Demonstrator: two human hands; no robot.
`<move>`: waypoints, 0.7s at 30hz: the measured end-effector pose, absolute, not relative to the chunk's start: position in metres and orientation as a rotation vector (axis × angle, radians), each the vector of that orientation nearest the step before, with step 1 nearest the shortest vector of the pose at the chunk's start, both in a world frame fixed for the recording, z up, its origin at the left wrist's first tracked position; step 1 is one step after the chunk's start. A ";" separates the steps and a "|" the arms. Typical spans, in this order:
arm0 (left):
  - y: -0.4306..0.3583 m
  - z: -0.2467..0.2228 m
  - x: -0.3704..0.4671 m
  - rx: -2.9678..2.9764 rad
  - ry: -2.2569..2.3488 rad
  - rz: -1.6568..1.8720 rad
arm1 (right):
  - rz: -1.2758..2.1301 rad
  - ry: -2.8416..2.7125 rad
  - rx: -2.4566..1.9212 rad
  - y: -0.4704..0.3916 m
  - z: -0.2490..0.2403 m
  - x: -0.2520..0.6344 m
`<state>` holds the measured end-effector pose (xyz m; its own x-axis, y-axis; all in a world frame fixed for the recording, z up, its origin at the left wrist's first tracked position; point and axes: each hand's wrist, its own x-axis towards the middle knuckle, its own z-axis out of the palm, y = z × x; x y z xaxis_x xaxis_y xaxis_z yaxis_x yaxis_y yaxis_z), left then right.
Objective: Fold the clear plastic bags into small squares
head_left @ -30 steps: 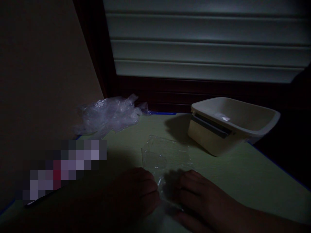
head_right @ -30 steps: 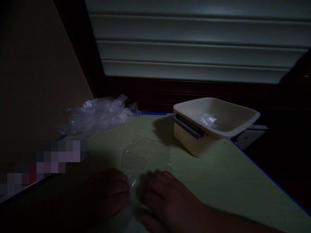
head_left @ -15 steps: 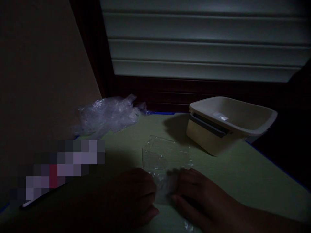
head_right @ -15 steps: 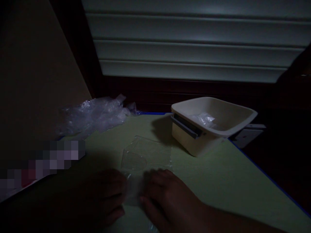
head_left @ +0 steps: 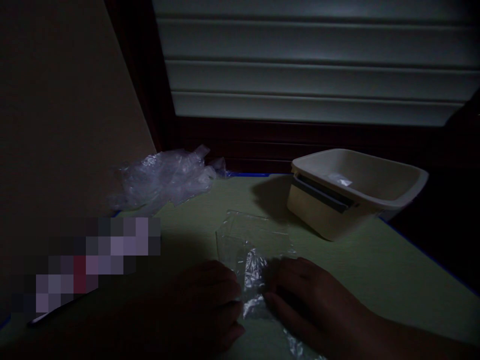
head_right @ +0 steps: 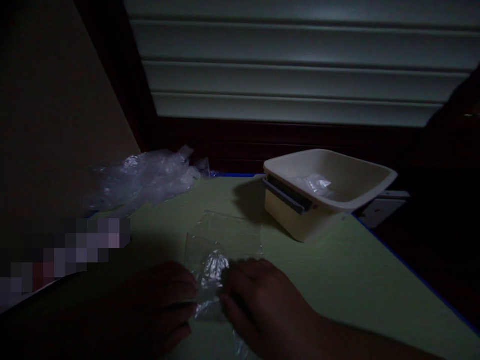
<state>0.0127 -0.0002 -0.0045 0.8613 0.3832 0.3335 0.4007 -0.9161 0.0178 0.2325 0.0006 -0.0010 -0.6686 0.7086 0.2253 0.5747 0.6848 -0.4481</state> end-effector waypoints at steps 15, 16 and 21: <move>-0.001 0.001 0.012 -2.994 -0.566 -0.529 | 0.528 -2.491 -1.130 0.005 -0.004 0.228; -0.001 0.001 0.012 -2.999 -0.571 -0.529 | 0.512 -2.489 -1.093 0.005 -0.002 0.228; -0.001 -0.001 0.011 -2.899 -0.681 -0.620 | 0.274 -2.559 -0.930 0.002 0.004 0.230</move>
